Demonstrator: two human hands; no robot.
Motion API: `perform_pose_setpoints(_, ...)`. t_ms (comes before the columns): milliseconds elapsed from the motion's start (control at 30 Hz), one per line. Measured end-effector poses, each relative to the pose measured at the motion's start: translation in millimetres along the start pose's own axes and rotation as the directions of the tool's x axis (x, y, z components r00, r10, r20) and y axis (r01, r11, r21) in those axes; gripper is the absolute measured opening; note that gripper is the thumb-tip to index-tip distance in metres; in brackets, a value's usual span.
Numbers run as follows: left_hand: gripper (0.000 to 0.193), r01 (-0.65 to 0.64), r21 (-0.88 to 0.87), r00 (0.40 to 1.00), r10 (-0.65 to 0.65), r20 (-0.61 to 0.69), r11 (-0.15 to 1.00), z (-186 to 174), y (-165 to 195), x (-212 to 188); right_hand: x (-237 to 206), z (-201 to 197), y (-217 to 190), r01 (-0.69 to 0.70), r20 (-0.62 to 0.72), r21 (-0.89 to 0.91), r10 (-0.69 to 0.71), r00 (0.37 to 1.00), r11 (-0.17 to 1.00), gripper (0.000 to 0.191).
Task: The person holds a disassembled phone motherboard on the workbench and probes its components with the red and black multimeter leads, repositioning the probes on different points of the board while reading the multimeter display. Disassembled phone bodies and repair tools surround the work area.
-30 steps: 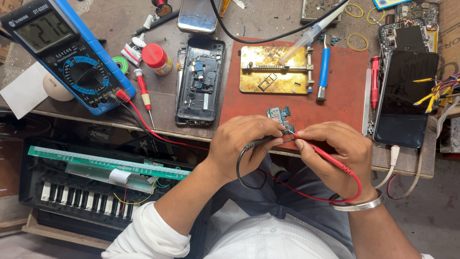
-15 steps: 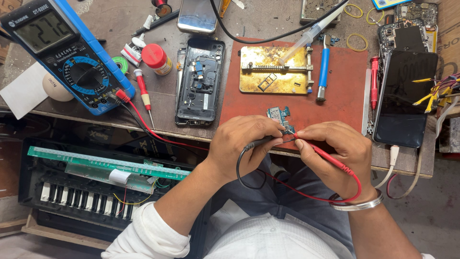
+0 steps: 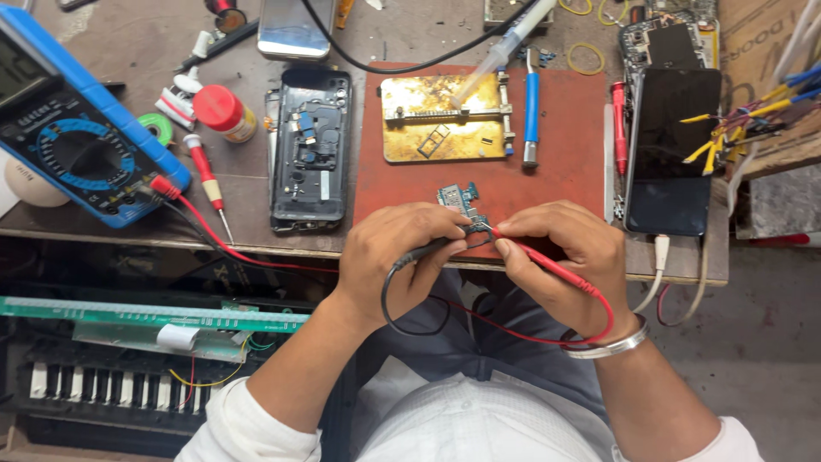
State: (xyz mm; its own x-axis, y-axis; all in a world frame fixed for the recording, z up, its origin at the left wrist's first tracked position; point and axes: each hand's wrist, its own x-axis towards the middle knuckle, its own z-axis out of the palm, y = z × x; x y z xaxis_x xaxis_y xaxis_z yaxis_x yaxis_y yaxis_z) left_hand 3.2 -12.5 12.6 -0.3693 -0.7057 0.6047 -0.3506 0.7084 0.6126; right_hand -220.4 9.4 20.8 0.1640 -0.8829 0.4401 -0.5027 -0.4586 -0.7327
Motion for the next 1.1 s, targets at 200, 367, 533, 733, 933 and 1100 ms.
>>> perform_pose_setpoints(200,0.016,0.007,-0.018,1.000,-0.007,0.006,1.000,1.5,0.0,0.5,0.3,-1.3,0.4,0.002,0.004,0.021,-0.002,1.000,1.000,0.013)
perform_pose_setpoints(367,0.016,0.007,-0.010,1.000,-0.007,0.010,1.000,1.2,-0.3,0.0,0.6,-1.0,0.5,0.010,0.009,0.014,-0.010,1.000,1.000,0.013)
perform_pose_setpoints(533,0.016,0.004,-0.012,1.000,-0.004,0.005,1.000,1.0,-0.3,0.0,0.8,-0.7,0.7,0.017,0.010,0.010,-0.017,1.000,1.000,0.013)
perform_pose_setpoints(733,0.015,0.007,0.004,1.000,-0.007,0.007,1.000,1.2,0.5,0.1,0.8,-0.1,0.8,0.026,0.012,-0.001,-0.026,1.000,1.000,0.013)
perform_pose_setpoints(933,0.015,0.004,-0.003,1.000,-0.003,0.011,1.000,1.0,0.7,0.6,1.1,-0.2,0.5,0.025,0.017,-0.006,-0.024,1.000,1.000,0.013)
perform_pose_setpoints(1100,0.015,0.003,0.006,1.000,-0.003,0.016,1.000,0.3,1.2,0.6,1.0,-0.6,0.5,0.032,0.016,-0.006,-0.032,0.999,0.999,0.012)
